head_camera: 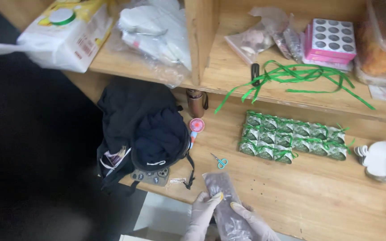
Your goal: Sorting and organizing small supply bags and items on a workspace and shelf.
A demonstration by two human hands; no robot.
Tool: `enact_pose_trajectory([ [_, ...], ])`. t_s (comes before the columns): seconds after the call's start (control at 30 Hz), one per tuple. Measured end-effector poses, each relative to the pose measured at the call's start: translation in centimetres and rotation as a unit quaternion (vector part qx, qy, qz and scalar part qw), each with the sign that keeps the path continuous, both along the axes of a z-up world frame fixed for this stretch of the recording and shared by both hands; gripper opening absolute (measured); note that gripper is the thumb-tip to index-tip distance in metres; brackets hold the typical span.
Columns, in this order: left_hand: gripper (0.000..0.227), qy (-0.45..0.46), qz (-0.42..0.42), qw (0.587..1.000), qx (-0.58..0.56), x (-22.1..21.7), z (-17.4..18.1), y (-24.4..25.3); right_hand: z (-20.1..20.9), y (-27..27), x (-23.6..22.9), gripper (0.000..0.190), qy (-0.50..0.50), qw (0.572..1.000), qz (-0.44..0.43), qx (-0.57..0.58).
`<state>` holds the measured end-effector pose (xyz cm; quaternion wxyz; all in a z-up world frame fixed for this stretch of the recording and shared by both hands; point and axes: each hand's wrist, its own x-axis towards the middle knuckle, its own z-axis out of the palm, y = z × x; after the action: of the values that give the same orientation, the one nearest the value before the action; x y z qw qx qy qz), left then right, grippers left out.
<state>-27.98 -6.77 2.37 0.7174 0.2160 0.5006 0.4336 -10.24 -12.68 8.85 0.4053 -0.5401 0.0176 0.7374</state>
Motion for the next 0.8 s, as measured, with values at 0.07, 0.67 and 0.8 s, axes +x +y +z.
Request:
enact_pose_trajectory([
  [0.07,0.023,0.138,-0.068,0.988,0.001,-1.5,3.0,-1.0,3.2,-0.1,-0.8,0.053,0.032,0.998,0.039,0.037],
  [0.67,0.035,0.026,0.119,0.930,0.345,-14.3,25.5,14.9,-23.2,1.9,14.7,0.065,-0.241,0.969,-0.043,0.034],
  [0.8,0.043,0.140,0.182,0.872,0.433,-16.5,35.5,22.4,-26.8,3.2,16.6,0.067,-0.241,0.964,-0.088,0.064],
])
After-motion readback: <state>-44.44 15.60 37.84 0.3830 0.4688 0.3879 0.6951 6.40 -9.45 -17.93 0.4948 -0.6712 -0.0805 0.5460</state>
